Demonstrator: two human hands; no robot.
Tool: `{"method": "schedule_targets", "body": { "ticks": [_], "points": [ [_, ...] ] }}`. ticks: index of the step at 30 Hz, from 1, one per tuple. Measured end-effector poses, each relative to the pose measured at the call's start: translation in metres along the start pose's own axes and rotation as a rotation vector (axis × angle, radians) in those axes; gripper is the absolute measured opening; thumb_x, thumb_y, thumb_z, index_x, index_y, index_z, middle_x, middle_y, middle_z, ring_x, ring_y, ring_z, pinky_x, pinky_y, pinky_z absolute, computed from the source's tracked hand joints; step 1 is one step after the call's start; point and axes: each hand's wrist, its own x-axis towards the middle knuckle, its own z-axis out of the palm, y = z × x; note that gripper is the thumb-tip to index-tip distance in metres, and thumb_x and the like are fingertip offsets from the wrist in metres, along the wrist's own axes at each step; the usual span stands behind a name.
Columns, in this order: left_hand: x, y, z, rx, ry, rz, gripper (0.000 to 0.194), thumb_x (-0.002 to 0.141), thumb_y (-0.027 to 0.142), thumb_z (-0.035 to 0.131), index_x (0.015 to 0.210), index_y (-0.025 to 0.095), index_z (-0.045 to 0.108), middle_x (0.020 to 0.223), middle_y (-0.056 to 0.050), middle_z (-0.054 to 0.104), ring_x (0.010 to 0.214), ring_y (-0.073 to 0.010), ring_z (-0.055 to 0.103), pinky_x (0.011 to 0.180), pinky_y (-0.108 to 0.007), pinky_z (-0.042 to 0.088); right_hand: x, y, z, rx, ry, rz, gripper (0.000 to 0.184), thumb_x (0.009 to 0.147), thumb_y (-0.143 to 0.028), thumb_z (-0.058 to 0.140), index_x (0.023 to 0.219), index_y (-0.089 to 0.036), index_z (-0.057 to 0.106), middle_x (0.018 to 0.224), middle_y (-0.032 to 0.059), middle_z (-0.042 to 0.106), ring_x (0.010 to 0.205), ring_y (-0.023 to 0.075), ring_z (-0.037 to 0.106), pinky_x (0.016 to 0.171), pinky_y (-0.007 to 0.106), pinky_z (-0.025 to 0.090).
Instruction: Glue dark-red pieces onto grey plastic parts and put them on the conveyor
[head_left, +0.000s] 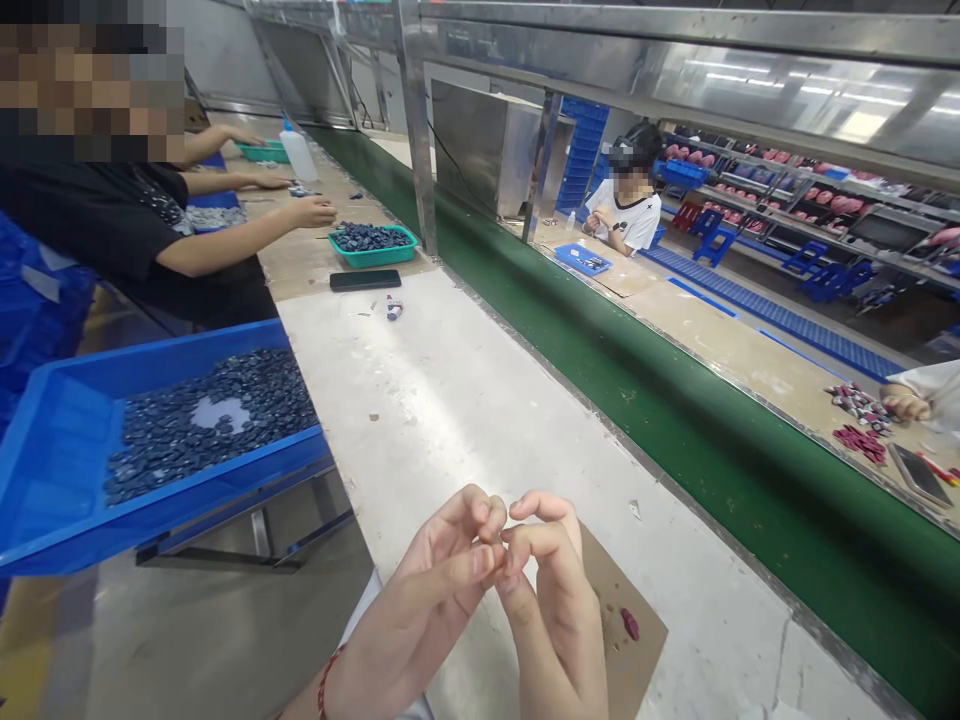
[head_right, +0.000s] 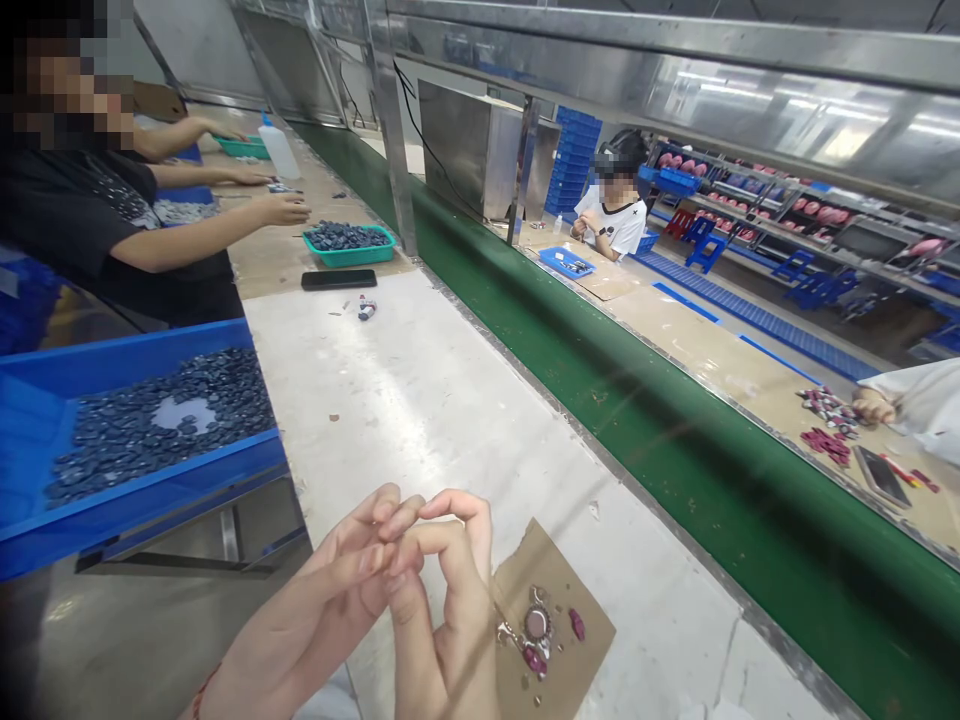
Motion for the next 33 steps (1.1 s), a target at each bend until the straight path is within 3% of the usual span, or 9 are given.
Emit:
{"method": "schedule_targets", "body": {
  "ticks": [3,7,11,15,20,25,33],
  "points": [
    [0.001,0.0,0.0,-0.011,-0.003,-0.004,0.022,0.07,0.015,0.084,0.076,0.018,0.063,0.073,0.005,0.054,0.064,-0.0058,0.057,0.064,-0.016,0.053,0.0,0.002,0.001,-0.004,0.009,-0.027,0.014,0.097,-0.024,0.047,0.085,-0.025,0.054,0.089,0.0031,0.052,0.107,0.0187,0.052,0.087,0.03,0.049],
    [0.001,-0.001,0.0,-0.057,-0.003,-0.003,0.024,0.069,0.012,0.084,0.078,0.02,0.064,0.076,0.005,0.055,0.066,-0.0057,0.06,0.064,-0.015,0.054,-0.003,0.001,0.004,-0.03,0.154,-0.003,0.009,0.093,-0.026,0.054,0.086,-0.025,0.058,0.098,0.0042,0.055,0.102,0.0192,0.055,0.086,0.032,0.048],
    [-0.001,-0.001,0.001,-0.016,0.005,0.115,0.022,0.07,0.011,0.084,0.074,0.02,0.064,0.075,0.006,0.055,0.068,-0.0061,0.062,0.067,-0.015,0.056,-0.005,-0.005,0.005,-0.157,0.24,-0.021,0.007,0.09,-0.021,0.057,0.088,-0.026,0.063,0.093,0.0027,0.058,0.089,0.0177,0.059,0.078,0.029,0.049],
    [-0.002,-0.001,0.0,0.031,-0.032,0.215,0.019,0.073,0.012,0.081,0.074,0.02,0.064,0.074,0.005,0.056,0.067,-0.0061,0.062,0.065,-0.014,0.055,-0.005,-0.009,0.006,-0.237,0.231,-0.062,0.011,0.088,-0.017,0.058,0.086,-0.026,0.063,0.084,0.0005,0.058,0.074,0.0154,0.059,0.068,0.027,0.048],
    [-0.004,-0.002,0.0,0.126,-0.066,0.293,0.017,0.076,0.012,0.079,0.075,0.02,0.064,0.075,0.004,0.054,0.069,-0.0066,0.062,0.065,-0.014,0.054,-0.004,-0.008,0.009,-0.379,0.288,-0.174,0.012,0.087,-0.014,0.058,0.087,-0.026,0.061,0.082,0.0005,0.058,0.073,0.0153,0.059,0.063,0.027,0.046],
    [-0.006,-0.002,0.0,0.189,-0.084,0.316,0.016,0.076,0.015,0.079,0.076,0.02,0.064,0.075,0.004,0.051,0.067,-0.006,0.06,0.063,-0.013,0.053,-0.003,-0.009,0.01,-0.476,0.304,-0.295,0.014,0.086,-0.01,0.056,0.085,-0.024,0.056,0.081,0.0,0.057,0.071,0.0143,0.059,0.064,0.028,0.046],
    [-0.007,0.003,-0.005,0.304,-0.112,0.275,0.016,0.079,0.017,0.077,0.077,0.02,0.061,0.078,0.004,0.047,0.066,-0.0056,0.057,0.064,-0.014,0.049,-0.002,-0.011,0.005,-0.457,0.237,-0.307,0.02,0.081,-0.004,0.053,0.08,-0.024,0.052,0.079,-0.0006,0.052,0.072,0.0138,0.057,0.061,0.026,0.045]
  ]
}}
